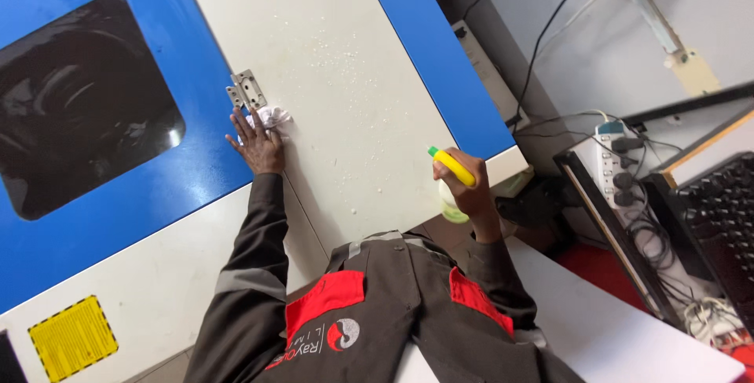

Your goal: The person sprays a cleaning solution from a yellow spray bottle onto a blue and white machine surface and wipes it with a white cloth. They repeatedly spray and wipe different sections of the machine, including the top and side panels, using the cloth to remove residue.

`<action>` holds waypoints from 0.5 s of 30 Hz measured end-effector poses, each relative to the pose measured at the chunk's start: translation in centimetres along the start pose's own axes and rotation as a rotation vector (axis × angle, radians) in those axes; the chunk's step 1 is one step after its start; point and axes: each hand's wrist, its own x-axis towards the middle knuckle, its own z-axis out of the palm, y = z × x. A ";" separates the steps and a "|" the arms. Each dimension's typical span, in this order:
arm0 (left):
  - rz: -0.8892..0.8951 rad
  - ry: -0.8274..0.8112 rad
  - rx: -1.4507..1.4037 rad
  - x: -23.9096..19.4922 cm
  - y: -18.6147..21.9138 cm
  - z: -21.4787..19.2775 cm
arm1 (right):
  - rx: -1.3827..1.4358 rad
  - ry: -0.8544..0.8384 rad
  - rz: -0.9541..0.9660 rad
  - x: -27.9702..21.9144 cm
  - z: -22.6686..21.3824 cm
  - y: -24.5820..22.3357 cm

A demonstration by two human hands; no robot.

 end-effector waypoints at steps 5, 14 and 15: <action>0.219 -0.111 -0.075 -5.4 3.6 1.6 | 0.025 0.126 0.211 -7.4 -1.0 -0.4; 0.653 -0.429 -0.434 -17.7 10.3 0.0 | -0.142 0.188 0.364 -12.6 2.5 -1.3; 0.710 -0.437 -0.442 -17.7 9.3 -0.3 | -0.147 0.197 0.281 -12.8 2.7 -0.5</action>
